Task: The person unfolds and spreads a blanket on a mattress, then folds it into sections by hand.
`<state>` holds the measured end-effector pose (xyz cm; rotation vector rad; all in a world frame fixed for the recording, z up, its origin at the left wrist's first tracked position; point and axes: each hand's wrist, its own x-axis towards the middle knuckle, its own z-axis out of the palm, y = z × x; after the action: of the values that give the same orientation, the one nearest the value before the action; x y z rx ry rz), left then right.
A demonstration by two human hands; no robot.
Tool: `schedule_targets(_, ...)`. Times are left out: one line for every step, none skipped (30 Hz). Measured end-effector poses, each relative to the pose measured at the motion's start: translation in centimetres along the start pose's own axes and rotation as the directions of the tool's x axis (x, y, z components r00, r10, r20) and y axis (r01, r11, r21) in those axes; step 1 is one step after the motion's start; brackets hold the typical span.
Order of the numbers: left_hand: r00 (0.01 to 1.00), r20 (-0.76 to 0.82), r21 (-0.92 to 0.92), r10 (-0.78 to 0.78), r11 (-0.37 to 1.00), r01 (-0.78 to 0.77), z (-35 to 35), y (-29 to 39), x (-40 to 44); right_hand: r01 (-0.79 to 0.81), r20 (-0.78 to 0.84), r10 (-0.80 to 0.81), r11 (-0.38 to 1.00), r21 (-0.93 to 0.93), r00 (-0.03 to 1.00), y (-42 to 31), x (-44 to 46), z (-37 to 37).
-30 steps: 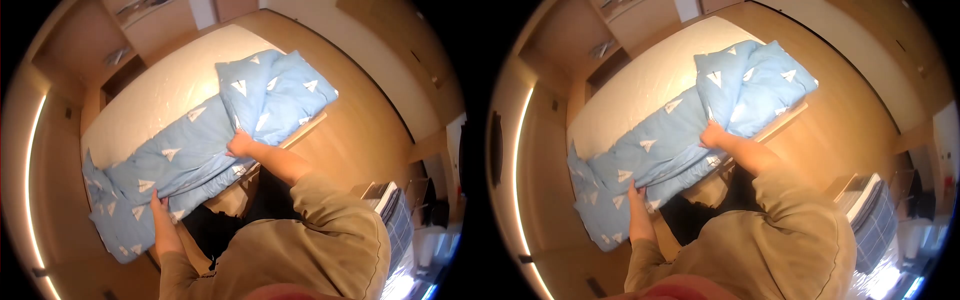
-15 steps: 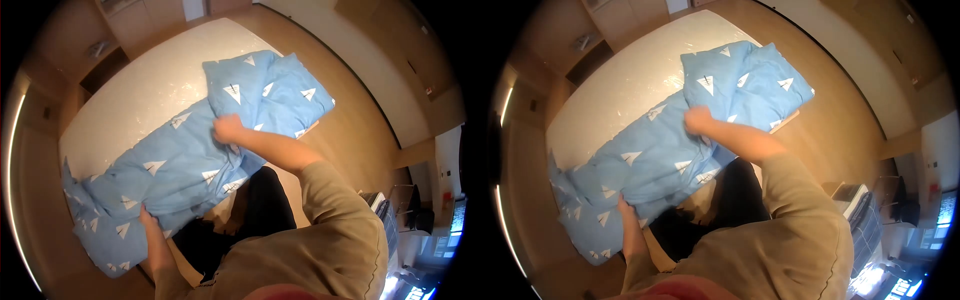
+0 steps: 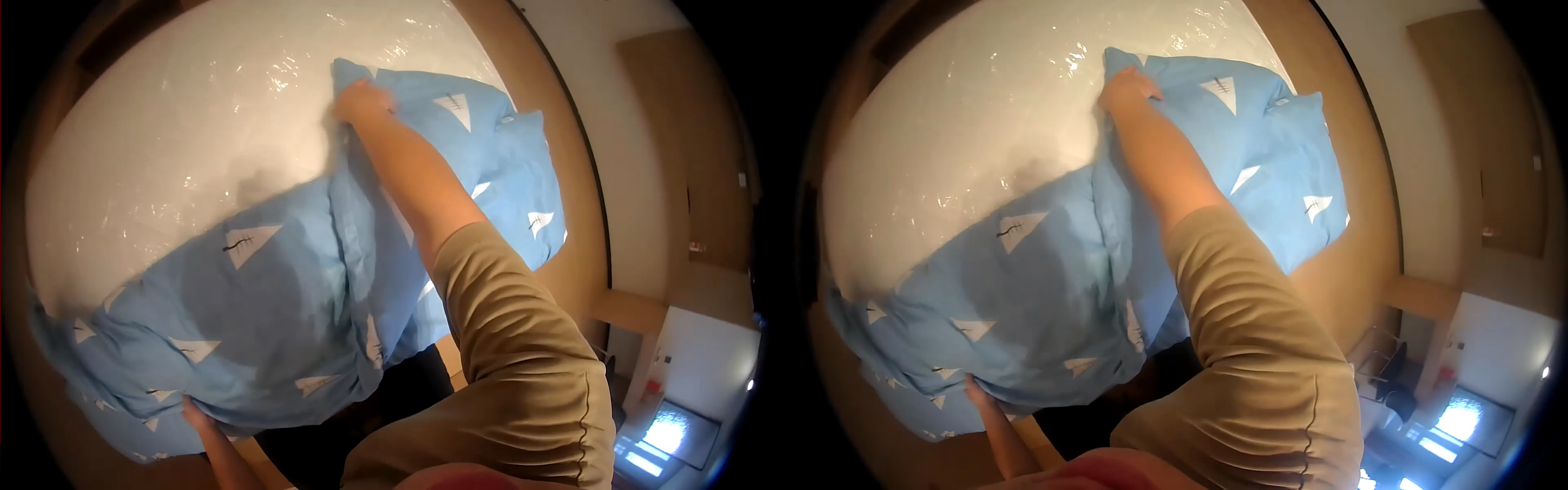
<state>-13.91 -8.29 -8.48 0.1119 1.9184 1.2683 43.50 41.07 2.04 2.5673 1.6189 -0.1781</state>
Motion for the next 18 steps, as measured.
schedule_targets(0.999, -0.018, -0.003, -0.043, 0.999, 0.043, 0.2, -0.2, -1.3, 0.080, 0.035, -0.081, 0.997, 0.021, 0.996, 1.5, 3.6, 4.6)
schedule_targets(0.996, -0.036, -0.006, -0.086, 0.996, 0.086, 0.2, 0.2, -2.9, 0.153, 0.054, -0.155, 0.988, 0.033, 0.987, 2.4, 5.0, 5.2)
schedule_targets(0.994, -0.037, -0.012, -0.107, 0.994, 0.106, 1.3, 1.3, -3.2, 0.224, 0.072, -0.227, 0.973, 0.048, 0.971, 3.4, 6.5, 5.7)
schedule_targets(0.989, -0.054, -0.032, -0.140, 0.990, 0.138, 1.7, 1.8, -3.2, 0.289, 0.074, -0.292, 0.956, 0.051, 0.954, 4.5, 7.1, 2.9)
schedule_targets(0.982, -0.071, -0.053, -0.173, 0.984, 0.170, 1.6, 2.1, -3.2, 0.352, 0.076, -0.355, 0.934, 0.055, 0.932, 5.9, 7.9, -0.2)
schedule_targets(0.974, -0.076, -0.050, -0.211, 0.977, 0.208, 1.0, 2.8, -2.6, 0.260, -0.101, -0.247, 0.954, 0.150, 0.964, 8.2, 8.3, -4.6)
schedule_targets(0.980, -0.051, -0.007, -0.194, 0.981, 0.194, -0.9, 2.9, -1.7, 0.192, -0.188, -0.150, 0.954, 0.231, 0.971, 10.8, 10.0, -9.1)
schedule_targets(0.985, -0.013, 0.023, -0.174, 0.984, 0.174, -2.7, 2.2, 0.1, 0.297, -0.398, -0.278, 0.955, -0.014, 0.874, 15.0, 14.1, -12.7)
schedule_targets(0.988, 0.027, 0.053, -0.154, 0.987, 0.152, -3.3, 2.3, 1.0, 0.176, -0.431, -0.132, 0.982, 0.065, 0.893, 21.9, 20.4, -15.4)
schedule_targets(0.999, 0.008, 0.125, -0.042, 0.991, 0.041, -2.9, 3.0, 1.3, 0.417, -0.498, 0.000, 0.547, 0.726, 0.867, 24.9, 11.8, -23.2)
schedule_targets(0.997, -0.015, 0.186, 0.073, 0.980, -0.069, -2.4, 3.5, 0.5, 0.203, -0.392, 0.307, 0.501, 0.841, 0.867, 25.9, 7.2, -27.7)
schedule_targets(0.996, -0.047, 0.137, 0.078, 0.988, -0.071, -1.7, 4.3, 0.0, 0.594, -0.640, 0.249, 0.240, 0.768, 0.727, 35.2, 12.5, -25.9)
schedule_targets(0.993, -0.079, 0.088, 0.082, 0.993, -0.075, -0.2, 5.6, -1.2, 0.498, -0.587, 0.262, 0.335, 0.800, 0.766, 39.3, 7.1, -28.2)
schedule_targets(0.994, -0.108, -0.076, -0.035, 0.997, 0.027, 3.0, 8.5, -3.6, 0.480, -0.505, 0.451, 0.179, 0.859, 0.735, 44.8, 4.6, -28.5)
schedule_targets(0.981, -0.117, -0.238, -0.157, 0.963, 0.125, 4.9, 10.4, -5.4, 0.501, -0.488, 0.462, 0.106, 0.859, 0.740, 48.2, -1.2, -28.3)
schedule_targets(0.983, -0.105, -0.288, -0.150, 0.951, 0.114, 5.3, 11.2, -6.3, 0.527, -0.478, 0.495, 0.047, 0.849, 0.725, 49.5, -7.3, -26.6)
schedule_targets(0.987, -0.056, -0.290, -0.152, 0.948, 0.130, 5.1, 11.2, -5.6, 0.435, -0.405, 0.602, 0.106, 0.894, 0.688, 47.8, -13.2, -25.3)
schedule_targets(0.987, -0.014, -0.285, -0.161, 0.947, 0.150, 3.8, 10.7, -5.5, 0.178, -0.264, 0.658, 0.197, 0.964, 0.705, 59.8, -15.0, -18.4)
